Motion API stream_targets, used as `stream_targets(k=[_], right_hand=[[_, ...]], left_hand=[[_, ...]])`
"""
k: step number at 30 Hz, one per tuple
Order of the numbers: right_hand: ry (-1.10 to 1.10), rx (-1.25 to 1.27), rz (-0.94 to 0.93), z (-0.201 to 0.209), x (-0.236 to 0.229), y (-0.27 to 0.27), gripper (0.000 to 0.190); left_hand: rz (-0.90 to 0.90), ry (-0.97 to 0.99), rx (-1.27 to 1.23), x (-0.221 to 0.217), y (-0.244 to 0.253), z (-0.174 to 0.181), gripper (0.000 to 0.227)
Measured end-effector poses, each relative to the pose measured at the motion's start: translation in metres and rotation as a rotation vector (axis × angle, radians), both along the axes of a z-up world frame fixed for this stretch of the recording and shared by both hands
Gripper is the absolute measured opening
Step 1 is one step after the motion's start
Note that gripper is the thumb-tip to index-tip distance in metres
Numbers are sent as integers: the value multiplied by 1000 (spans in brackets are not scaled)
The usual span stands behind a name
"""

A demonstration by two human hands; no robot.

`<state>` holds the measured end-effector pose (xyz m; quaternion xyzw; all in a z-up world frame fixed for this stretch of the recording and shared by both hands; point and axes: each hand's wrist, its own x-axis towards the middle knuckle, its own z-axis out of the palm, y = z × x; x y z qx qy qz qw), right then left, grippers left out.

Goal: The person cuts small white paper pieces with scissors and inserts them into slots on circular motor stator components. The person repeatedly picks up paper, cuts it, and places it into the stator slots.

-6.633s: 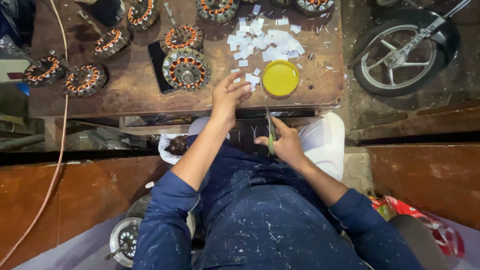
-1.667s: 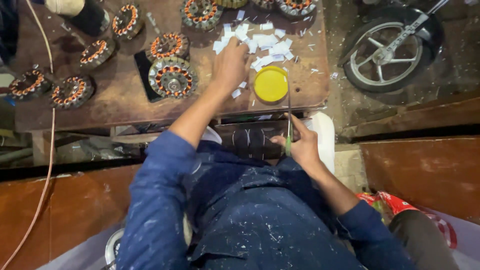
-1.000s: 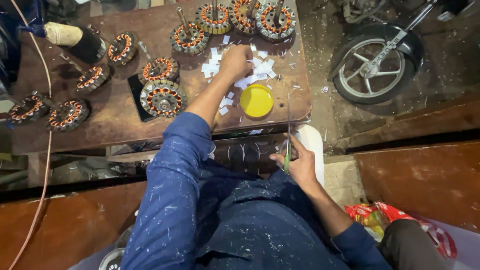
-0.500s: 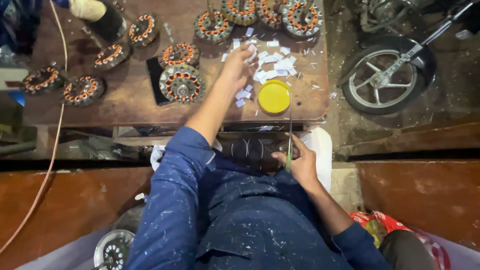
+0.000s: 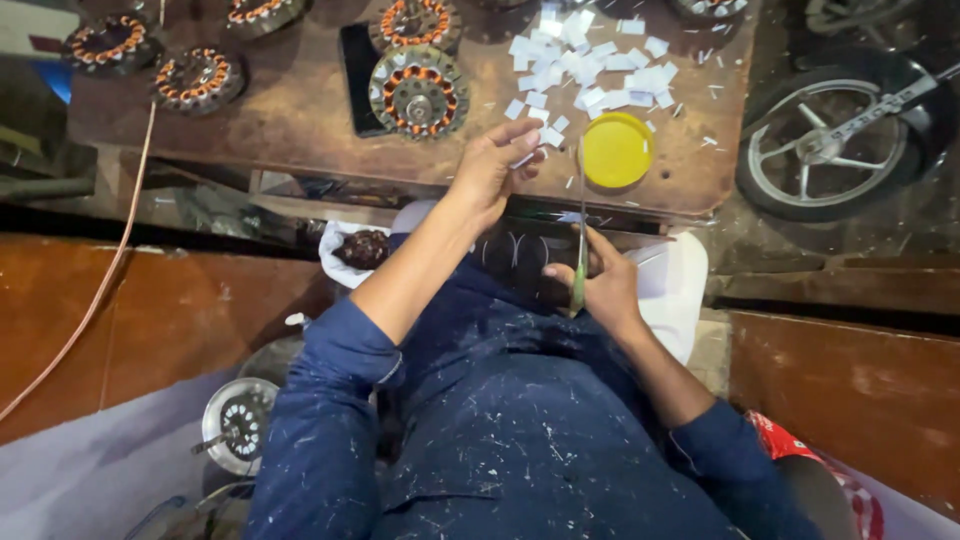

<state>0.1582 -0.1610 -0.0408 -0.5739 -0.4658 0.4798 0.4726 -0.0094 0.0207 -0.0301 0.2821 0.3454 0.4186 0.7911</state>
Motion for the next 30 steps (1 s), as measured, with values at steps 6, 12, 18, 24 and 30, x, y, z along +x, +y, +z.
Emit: stream_targets(k=[6,12,18,24,30], right_hand=[[-83,9,128,24,-17,16,79],[-149,122,104,44,-20,31,83],[-191,138,104,40,-12,27,78],[-147,7,16,26,-8,30,69],[12,-170,-146,4,10,18,75]], left_hand=[[-3,112,144,-16,-19,11,28],[-20,186,200,-7,-25,9,24],[-66,198,237,-7,-23,-2,23],[-52,235,138,5,-8,-9,27],[-1,243,-38,16,20,-10,34]])
